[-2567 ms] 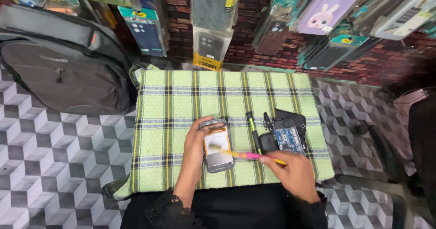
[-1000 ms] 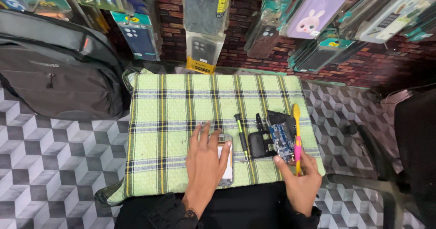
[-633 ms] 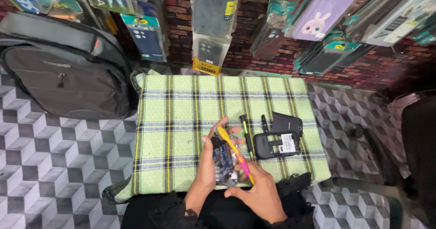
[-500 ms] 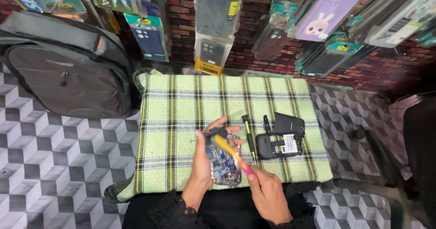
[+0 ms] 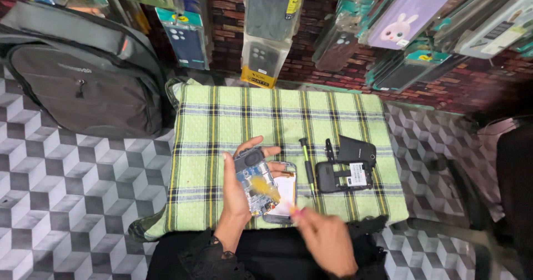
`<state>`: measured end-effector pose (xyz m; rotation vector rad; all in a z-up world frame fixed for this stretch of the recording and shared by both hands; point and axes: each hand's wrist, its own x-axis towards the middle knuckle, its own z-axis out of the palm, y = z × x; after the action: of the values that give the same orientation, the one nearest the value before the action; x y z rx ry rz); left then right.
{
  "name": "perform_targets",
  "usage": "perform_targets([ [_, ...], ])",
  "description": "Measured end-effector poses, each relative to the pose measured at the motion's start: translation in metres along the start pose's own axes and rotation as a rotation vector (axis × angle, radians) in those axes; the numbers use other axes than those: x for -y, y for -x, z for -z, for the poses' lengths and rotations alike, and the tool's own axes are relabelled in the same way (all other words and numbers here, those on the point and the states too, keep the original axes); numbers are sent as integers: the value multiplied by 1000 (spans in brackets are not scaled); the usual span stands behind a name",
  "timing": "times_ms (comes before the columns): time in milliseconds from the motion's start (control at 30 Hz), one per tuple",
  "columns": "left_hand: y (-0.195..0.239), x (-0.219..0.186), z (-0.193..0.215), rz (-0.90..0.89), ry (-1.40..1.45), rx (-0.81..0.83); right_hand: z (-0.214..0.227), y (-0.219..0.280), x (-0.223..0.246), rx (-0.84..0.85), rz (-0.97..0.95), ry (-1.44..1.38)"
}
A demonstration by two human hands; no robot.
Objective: The person disassembles a mobile phone, removes the battery and motherboard, cleans the internal components with a brush, and reassembles the device by reinstalling the motherboard, battery, and back cover. They then secure the back cover with screws using a screwdriver.
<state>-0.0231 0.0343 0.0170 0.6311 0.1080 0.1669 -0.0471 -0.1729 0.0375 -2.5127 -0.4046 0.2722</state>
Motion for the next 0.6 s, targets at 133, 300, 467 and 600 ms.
perform_targets([
  [133, -4, -5, 3, -51, -18, -52, 3, 0, 0, -62, -25, -5],
  [300, -5, -13, 5, -94, 32, -132, 10, 1, 2, 48, 149, -83],
  [467, -5, -17, 6, -110, 9, -114, 13, 0, -7, 26, 45, -24],
  [600, -5, -19, 6, -163, 37, -116, 10, -1, -11, -65, -71, 33],
])
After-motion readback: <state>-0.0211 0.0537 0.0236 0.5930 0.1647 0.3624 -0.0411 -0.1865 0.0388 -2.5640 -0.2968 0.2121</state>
